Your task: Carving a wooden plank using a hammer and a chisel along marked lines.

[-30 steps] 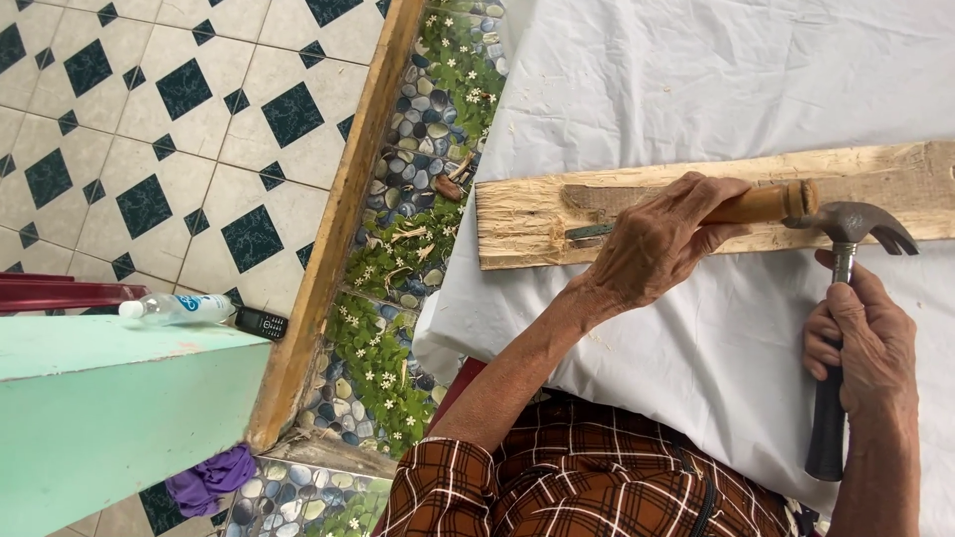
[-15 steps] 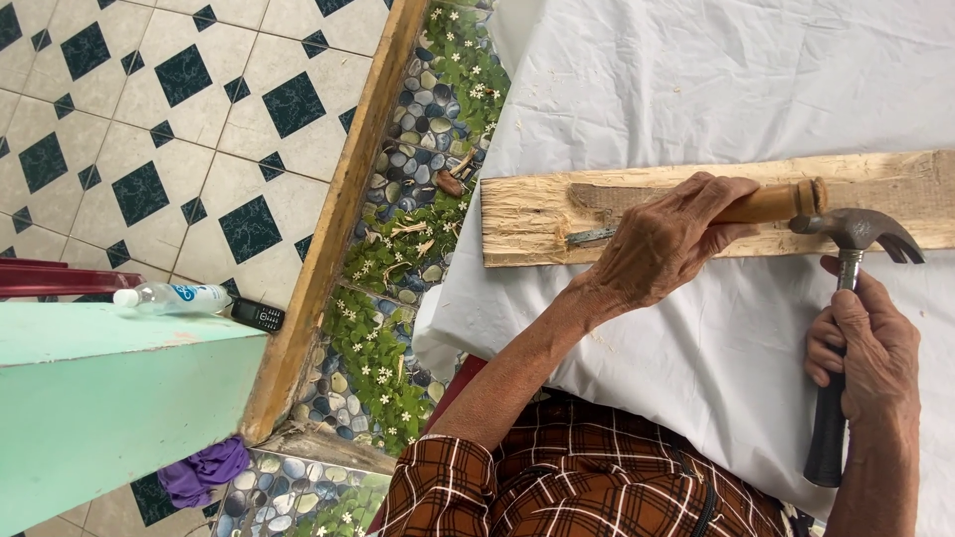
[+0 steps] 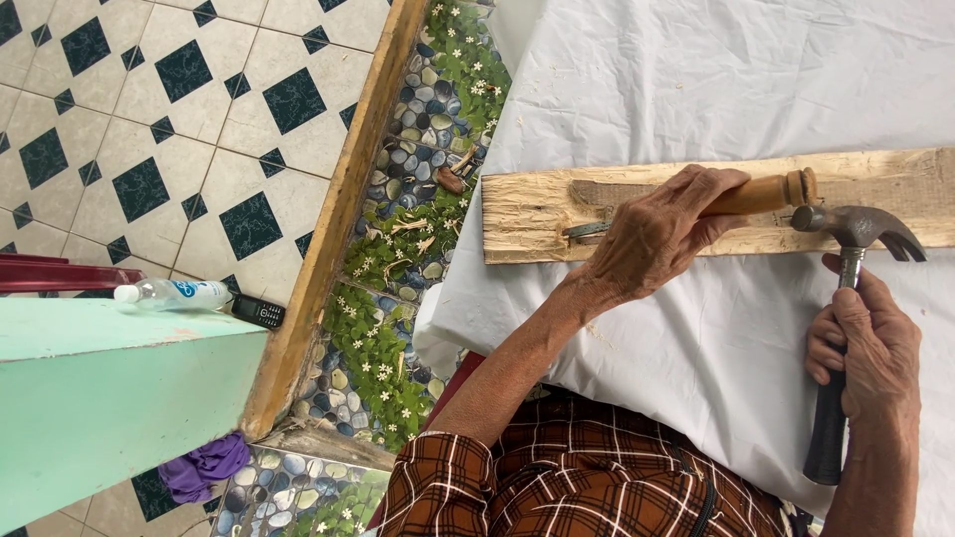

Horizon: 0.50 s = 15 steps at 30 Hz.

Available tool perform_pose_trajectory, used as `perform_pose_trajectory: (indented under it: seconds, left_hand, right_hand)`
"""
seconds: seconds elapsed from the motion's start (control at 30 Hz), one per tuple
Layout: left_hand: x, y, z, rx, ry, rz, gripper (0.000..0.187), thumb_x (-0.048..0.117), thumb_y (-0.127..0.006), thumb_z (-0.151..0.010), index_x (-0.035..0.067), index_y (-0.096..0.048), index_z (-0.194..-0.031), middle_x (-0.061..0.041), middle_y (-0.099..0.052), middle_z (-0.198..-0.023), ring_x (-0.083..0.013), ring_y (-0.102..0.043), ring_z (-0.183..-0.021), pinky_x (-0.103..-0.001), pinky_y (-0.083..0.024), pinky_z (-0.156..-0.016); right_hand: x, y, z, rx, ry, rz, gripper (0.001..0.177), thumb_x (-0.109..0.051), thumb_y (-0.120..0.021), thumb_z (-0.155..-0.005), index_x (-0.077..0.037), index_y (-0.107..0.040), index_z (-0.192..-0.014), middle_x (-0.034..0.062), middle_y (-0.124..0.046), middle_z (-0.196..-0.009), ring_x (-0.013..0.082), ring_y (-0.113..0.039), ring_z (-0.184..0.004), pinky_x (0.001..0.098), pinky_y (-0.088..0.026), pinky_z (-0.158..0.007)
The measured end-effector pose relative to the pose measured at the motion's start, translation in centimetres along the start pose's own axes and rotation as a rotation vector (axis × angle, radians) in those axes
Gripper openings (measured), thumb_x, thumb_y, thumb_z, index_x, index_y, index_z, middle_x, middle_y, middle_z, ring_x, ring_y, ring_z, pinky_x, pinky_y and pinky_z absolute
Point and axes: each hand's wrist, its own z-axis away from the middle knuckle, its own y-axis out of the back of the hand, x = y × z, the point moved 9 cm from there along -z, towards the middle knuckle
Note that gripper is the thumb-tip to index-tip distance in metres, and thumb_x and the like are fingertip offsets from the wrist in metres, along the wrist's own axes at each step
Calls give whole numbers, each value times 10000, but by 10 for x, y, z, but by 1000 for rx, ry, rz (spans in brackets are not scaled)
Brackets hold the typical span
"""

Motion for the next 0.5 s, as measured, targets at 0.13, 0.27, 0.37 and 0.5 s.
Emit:
perform_pose_trajectory:
  seconds: [0.13,0.27,0.37,0.5]
  left_hand:
    - [-1,2,-2,-3,4,-5,293,237,-559,-1115,181,-441,-1377,-28,-640,-1219,-210,-720,-1029,-333,-609,-733]
    - [-2,8,-4,35,54,28,265,288,-562,-1103,184,-481,-1334,-6,-652,-1189,-197,-711,-999,-345,-577,-726]
    - [-3,0,1,-13,20,-37,301,200,-579,-1110,187,-459,-1386,-8,-634,-1238,-202,-716,-1058,-333,-566,-703]
    - [-1,-13,5,18,-52,-136,315,280,-628,-1075,173,-480,-1332,-31,-648,-1129,-231,-732,-997,-383,-573,-737]
  right_hand:
    - [-3,-2,1,-3,5,6,402,-275,-409,-1137,-180,-459,-1525,-33,-174,-684,71,-210,-470,229,-224,-355]
    - [-1,0,1,5,3,5,393,-280,-417,-1138,-179,-470,-1514,-31,-178,-692,69,-215,-472,228,-228,-357]
    - [-3,-1,1,9,-6,4,387,-294,-421,-1135,-180,-472,-1501,-30,-172,-691,73,-212,-472,229,-223,-359]
    - [-4,-1,1,2,7,24,395,-275,-410,-1148,-161,-467,-1522,-16,-195,-690,80,-224,-476,234,-230,-361]
